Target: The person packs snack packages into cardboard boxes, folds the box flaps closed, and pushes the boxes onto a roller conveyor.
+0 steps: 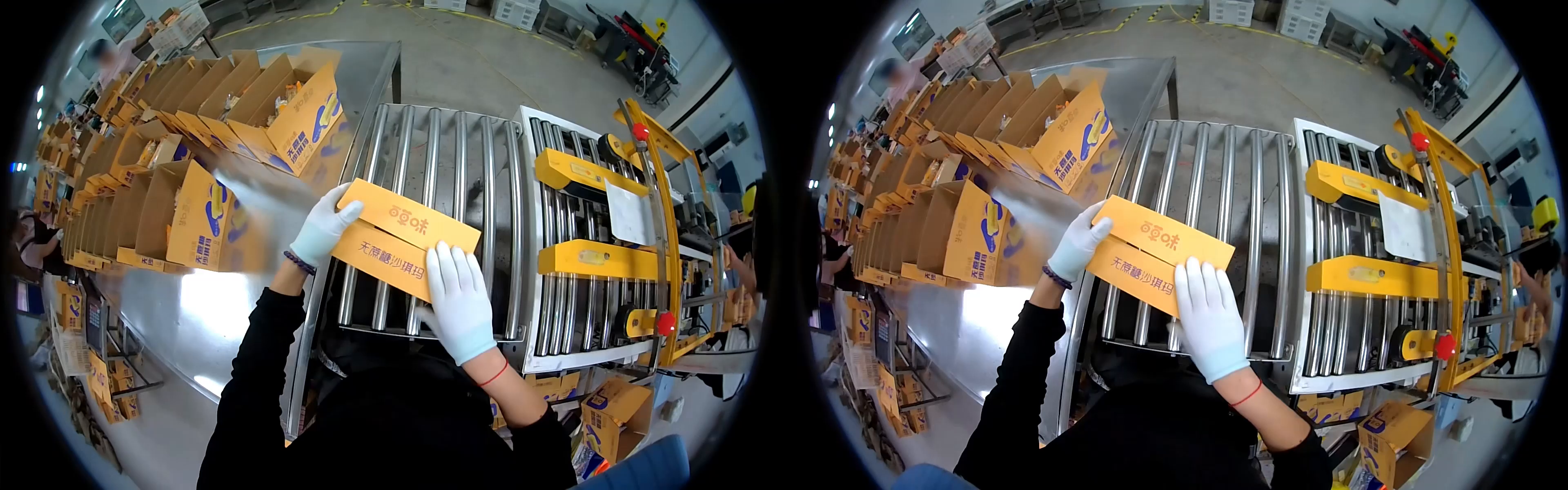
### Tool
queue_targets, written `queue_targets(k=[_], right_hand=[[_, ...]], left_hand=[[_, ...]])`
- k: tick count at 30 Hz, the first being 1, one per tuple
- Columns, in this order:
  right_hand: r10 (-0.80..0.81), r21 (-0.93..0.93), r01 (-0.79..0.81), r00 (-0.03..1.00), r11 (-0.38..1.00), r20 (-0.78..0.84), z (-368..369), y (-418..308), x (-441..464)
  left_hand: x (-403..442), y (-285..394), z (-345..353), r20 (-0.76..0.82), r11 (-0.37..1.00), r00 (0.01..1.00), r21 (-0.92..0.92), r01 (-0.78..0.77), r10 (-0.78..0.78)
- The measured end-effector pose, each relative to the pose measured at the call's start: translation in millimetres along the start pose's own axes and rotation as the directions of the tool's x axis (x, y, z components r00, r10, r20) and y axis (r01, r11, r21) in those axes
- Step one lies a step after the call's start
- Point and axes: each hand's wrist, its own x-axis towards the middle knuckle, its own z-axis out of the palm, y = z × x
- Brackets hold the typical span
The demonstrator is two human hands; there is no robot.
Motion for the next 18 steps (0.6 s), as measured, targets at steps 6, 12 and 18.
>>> queue_targets(k=[6, 12, 18], right_hand=[[0.179, -0.28, -0.173, 0.984, 0.944, -0.005, 1.3, 78.4, 16.8], [0.195, -0.306, -0.226, 0.972, 0.925, -0.129, 9.0, 120.5, 66.3], [0.118, -0.31, -0.175, 0.974, 0.934, -0.193, 13.2, 137.5, 68.4]], left_hand=[[64.4, 6.6, 79.9, -0.187, 0.998, 0.982, 0.065, 0.0, 0.012], [79.5, -9.3, 168.6, 0.116, 0.951, 0.987, 0.278, -0.135, 0.106], [-28.3, 43.3, 35.5, 0.056, 0.503, 0.811, 0.759, -0.414, 0.583]])
